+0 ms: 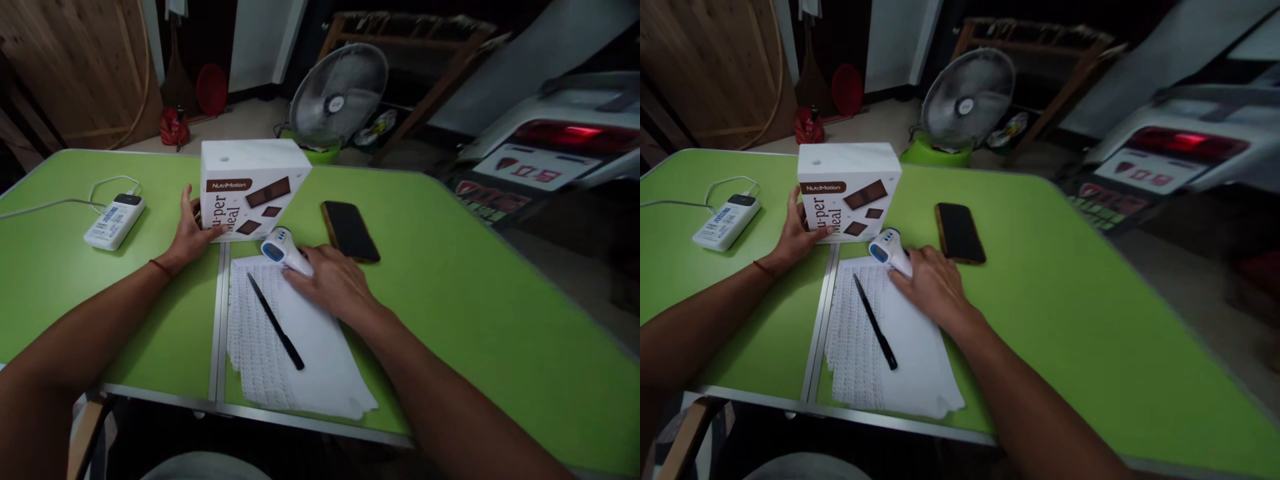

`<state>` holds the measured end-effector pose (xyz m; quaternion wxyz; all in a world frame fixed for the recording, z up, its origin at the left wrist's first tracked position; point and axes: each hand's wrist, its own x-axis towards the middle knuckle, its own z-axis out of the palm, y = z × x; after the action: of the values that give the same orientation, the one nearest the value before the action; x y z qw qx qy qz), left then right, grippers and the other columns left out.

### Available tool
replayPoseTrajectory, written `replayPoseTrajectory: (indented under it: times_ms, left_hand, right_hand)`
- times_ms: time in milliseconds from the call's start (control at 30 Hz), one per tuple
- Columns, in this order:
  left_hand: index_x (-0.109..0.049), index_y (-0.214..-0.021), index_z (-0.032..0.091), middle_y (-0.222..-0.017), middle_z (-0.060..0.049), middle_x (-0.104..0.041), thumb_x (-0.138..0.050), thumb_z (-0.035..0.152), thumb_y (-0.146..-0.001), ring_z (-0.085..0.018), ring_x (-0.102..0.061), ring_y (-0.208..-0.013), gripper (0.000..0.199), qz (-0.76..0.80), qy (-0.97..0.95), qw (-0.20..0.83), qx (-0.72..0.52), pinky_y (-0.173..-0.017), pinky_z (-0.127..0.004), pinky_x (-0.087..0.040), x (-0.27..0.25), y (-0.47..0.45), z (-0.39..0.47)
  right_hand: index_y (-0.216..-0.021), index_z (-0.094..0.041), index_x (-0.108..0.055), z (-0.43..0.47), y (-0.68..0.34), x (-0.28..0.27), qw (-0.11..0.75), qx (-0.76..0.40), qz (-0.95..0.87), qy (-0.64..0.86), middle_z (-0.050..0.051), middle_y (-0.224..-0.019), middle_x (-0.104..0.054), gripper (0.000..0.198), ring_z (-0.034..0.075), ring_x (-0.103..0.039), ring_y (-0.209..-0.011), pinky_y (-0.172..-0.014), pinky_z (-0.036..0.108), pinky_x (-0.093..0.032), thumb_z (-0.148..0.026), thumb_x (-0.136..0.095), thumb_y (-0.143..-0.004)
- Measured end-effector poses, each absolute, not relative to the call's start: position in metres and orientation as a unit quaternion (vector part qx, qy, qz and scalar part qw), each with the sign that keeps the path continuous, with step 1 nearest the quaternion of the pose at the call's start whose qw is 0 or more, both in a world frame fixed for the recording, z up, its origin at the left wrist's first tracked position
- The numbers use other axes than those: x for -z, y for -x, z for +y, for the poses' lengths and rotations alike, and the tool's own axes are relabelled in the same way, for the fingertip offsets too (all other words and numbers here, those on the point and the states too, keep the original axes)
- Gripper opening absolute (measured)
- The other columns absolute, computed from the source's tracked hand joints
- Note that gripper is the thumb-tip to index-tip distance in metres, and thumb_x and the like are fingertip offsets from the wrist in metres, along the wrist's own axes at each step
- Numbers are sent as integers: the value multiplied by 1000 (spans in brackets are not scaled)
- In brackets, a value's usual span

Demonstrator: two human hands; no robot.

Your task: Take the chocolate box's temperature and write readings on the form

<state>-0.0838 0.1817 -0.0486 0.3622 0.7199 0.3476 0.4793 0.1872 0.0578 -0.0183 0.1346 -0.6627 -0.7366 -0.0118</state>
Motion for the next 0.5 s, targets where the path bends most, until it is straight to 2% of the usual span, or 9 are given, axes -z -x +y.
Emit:
replayPoseTrajectory:
  times_ms: [100,233,300,400,467,500]
  left_hand:
    - [7,-154,35,-140,-14,-48,-80,55,-74,-29,-59,-124,120,375,-704,332,-504,-100,-47,-55,46,84,179]
    - [6,-155,32,-138,-13,-48,-76,57,-78,-29,-57,-126,115,382,-699,276,-538,-101,-46,-54,33,81,166]
    - [5,-155,33,-137,-13,-50,-72,57,-82,-28,-58,-124,109,375,-693,276,-550,-100,-47,-55,25,78,158]
    - [-2,-154,32,-134,-12,-54,-67,54,-87,-29,-60,-123,95,352,-692,293,-558,-100,-49,-55,15,70,144]
    - [-7,-153,31,-135,-13,-55,-65,55,-88,-30,-60,-123,91,334,-701,310,-548,-100,-50,-56,13,65,137]
    - [-8,-153,30,-135,-13,-55,-64,56,-87,-30,-60,-122,90,330,-706,320,-539,-100,-50,-56,14,63,134]
  right_hand:
    - [-106,-16,-72,62,-189,24,165,-14,-729,664,13,-87,-67,38,27,-62,-77,-67,38,-47,-45,-58,-86]
    - [-107,-16,-70,66,-192,26,259,-23,-691,674,15,-93,-68,39,30,-64,-85,-72,43,-50,-43,-62,-81]
    - [-111,-17,-66,67,-191,23,368,-30,-642,672,15,-99,-68,43,31,-65,-88,-74,46,-51,-45,-64,-78]
    - [-112,-22,-61,62,-185,11,577,-65,-538,611,13,-104,-68,44,29,-65,-89,-74,45,-53,-46,-68,-76]
    - [-105,-24,-60,53,-178,3,672,-105,-485,550,10,-97,-67,39,26,-64,-83,-71,43,-52,-43,-72,-73]
    - [-99,-24,-61,48,-175,-1,693,-134,-477,524,7,-91,-65,35,24,-63,-77,-69,41,-52,-43,-72,-72]
